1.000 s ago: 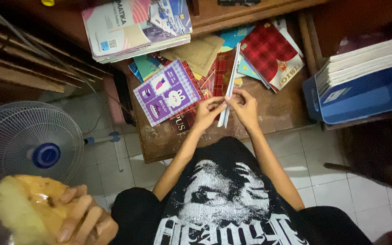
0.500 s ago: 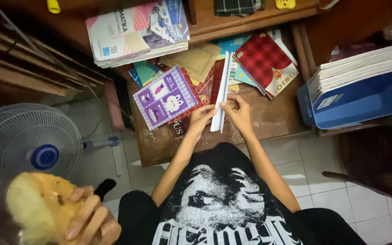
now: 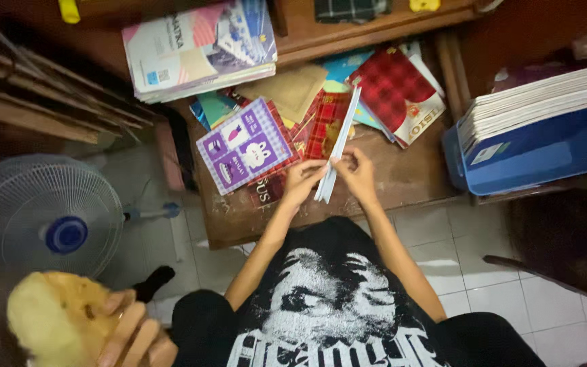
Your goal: The person picks up several notebooks and papers from a wooden desk, opens a white paper folder to check its contents, flips through several pages, and places the items into a blue plastic bin.
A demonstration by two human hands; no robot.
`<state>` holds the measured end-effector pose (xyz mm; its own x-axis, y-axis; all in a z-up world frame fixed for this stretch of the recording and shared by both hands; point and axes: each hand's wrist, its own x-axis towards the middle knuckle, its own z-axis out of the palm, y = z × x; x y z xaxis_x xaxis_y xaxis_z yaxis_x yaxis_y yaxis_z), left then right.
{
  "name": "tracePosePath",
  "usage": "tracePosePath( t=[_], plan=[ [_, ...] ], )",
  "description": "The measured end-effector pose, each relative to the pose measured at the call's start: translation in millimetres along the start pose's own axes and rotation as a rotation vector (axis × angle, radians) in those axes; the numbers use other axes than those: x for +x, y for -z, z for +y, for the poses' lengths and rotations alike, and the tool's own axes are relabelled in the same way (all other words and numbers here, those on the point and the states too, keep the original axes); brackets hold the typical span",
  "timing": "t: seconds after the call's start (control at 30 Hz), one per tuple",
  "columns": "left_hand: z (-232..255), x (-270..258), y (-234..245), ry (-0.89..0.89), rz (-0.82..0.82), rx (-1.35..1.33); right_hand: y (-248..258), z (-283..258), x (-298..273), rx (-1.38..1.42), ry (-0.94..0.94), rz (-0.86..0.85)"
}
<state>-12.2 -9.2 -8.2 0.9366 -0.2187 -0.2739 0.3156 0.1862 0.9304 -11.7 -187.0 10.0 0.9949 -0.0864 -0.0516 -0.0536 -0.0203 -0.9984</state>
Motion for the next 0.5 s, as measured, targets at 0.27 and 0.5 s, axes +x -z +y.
tracePosePath(
  t=[0.27,0.5],
  plan=[
    [-9,12,-11,-0.095,0.061,0.128,14,29,9,-0.033,-0.080,0.030],
    [-12,7,-19,-0.190,0.280,-0.025,11,-3,9,0.007,-0.046,0.017]
  ],
)
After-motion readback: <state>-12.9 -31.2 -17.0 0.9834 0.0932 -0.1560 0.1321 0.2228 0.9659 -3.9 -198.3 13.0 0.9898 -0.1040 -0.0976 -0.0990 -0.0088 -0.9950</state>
